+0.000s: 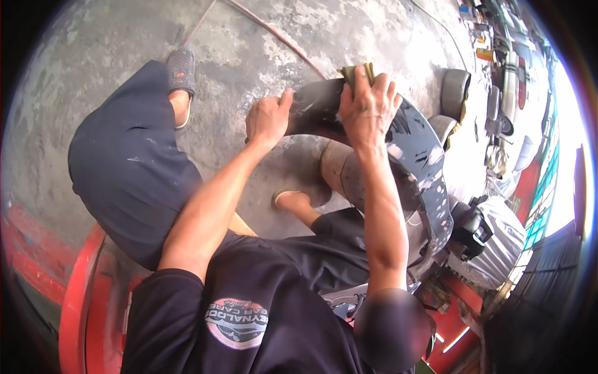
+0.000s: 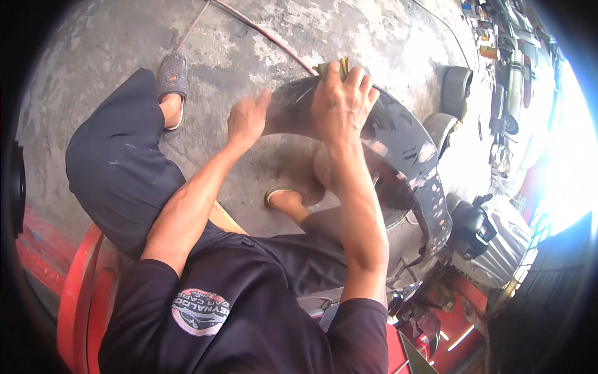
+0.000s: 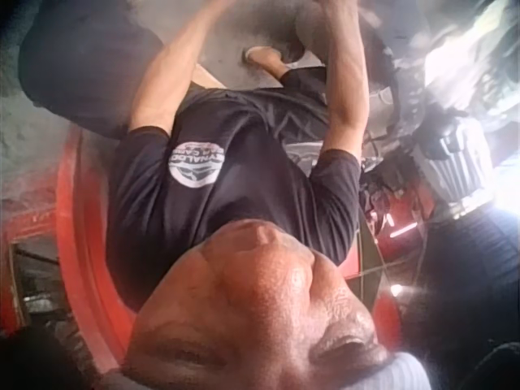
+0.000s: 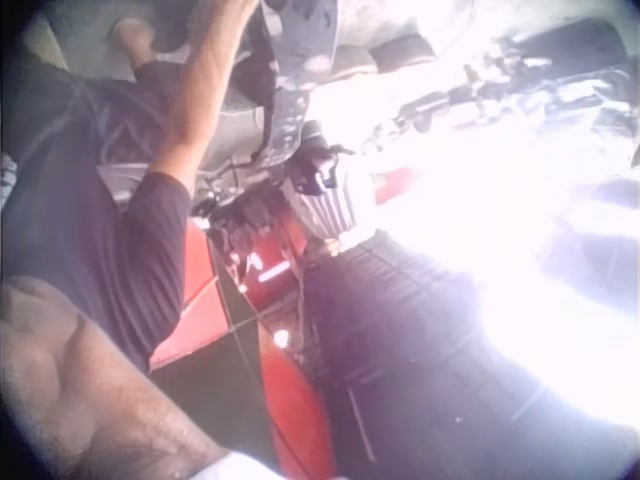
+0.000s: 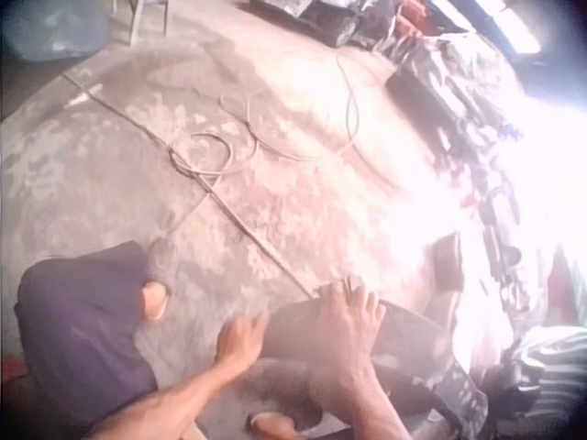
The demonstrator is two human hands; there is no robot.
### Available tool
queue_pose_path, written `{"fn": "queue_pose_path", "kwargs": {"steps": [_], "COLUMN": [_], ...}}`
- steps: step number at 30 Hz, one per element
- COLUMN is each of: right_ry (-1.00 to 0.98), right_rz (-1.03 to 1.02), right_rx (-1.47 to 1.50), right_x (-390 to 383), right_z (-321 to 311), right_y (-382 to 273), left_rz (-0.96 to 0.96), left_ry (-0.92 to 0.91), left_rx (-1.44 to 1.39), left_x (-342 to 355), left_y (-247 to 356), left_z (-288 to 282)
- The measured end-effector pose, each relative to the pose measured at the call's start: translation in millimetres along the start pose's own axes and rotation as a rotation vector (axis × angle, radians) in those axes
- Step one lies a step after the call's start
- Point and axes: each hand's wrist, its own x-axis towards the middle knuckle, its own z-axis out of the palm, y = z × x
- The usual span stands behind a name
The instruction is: The person sands a black car bumper with a sanding block, repeatedly dipping the block into a bucket of water. The person works on different sections of the bumper, occasionally lifting and repositioning it.
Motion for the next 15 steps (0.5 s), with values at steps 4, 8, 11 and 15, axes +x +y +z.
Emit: {"fn": "queue_pose_path", "kwargs": {"steps": [4,8,11,15], "right_ry": [-0.007,-0.005,0.002,-0.08], "right_rz": [-0.11,-0.052,0.027,-0.076], "right_rx": [0.037,-0.031,0.004,0.033], "right_x": [-38.7,-13.0,-0.5,-42.1], "right_z": [6.2,4.8,2.2,0.7], "right_y": [-25.2,-1.3,8.5,-13.2], "left_rz": [-0.029,0.004,0.009,0.002], "left_ry": [-0.012,-0.013,-0.014,0.001], "left_rx": [-0.007,-0.005,0.009,-0.017], "left_x": [1.6,-1.6,3.6,4.2], "left_y": [3.2,-3.0,-0.9,-3.8], "left_z": [-2.7,-0.3,-0.3,1.9]}}
